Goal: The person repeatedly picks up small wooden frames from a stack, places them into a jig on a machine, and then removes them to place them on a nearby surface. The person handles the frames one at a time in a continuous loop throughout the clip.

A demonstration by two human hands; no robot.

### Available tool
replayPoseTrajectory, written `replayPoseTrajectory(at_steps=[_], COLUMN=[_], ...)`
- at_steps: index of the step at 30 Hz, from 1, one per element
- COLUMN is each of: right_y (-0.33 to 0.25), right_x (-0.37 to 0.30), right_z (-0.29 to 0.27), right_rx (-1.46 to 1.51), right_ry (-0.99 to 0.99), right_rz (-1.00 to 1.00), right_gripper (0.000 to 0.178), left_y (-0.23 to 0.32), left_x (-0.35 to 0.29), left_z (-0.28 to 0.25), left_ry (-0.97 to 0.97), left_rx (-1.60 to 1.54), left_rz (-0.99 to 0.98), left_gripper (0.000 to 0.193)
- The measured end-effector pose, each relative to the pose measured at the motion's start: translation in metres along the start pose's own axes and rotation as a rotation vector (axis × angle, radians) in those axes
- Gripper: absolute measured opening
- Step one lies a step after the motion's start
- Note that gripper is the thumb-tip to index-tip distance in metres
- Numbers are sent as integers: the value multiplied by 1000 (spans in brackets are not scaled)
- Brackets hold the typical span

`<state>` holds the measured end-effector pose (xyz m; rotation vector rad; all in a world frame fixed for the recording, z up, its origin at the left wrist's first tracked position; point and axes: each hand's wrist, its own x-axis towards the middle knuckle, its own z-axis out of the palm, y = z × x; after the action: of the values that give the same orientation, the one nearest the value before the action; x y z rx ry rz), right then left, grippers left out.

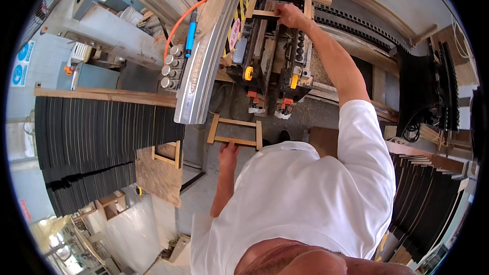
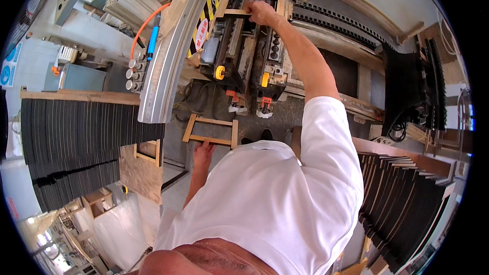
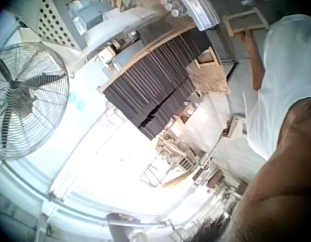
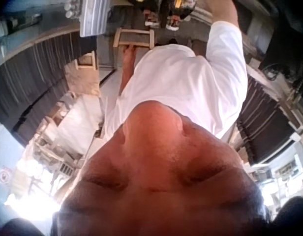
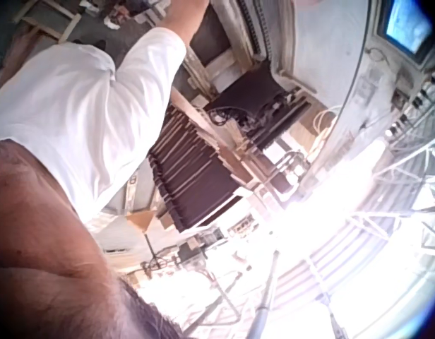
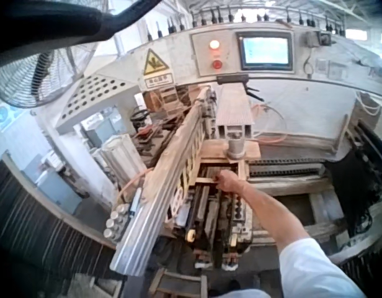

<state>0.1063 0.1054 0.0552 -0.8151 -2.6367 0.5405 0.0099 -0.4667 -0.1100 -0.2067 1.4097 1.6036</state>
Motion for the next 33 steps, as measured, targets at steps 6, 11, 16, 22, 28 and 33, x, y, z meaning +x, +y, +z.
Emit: replayPoseTrajectory(at_steps=[6, 11, 16, 22, 28, 33], right_y=[9, -10, 16, -23, 10, -34], right_x=[-2, -1, -4, -7, -5, -9], right_z=[0, -2, -2, -10, 2, 2], right_rx=[-12, -68, -105, -86, -62, -344], right_ry=[-21, -51, -17, -76, -9, 2], right_rz=[-52, -33, -73, 34, -34, 84], right_gripper=[35, 41, 35, 38, 35, 34], left_y=[-10, -37, -34, -32, -19, 7], left_x=[-15, -10, -5, -33, -55, -81], left_z=[33, 20, 13, -25, -114, -213], left_ry=[69, 234, 387, 563, 622, 698], left_rx=[108, 102, 86, 11, -61, -83], left_rz=[62, 110, 203, 301, 428, 551], left_gripper=[24, 23, 23, 26, 21, 17])
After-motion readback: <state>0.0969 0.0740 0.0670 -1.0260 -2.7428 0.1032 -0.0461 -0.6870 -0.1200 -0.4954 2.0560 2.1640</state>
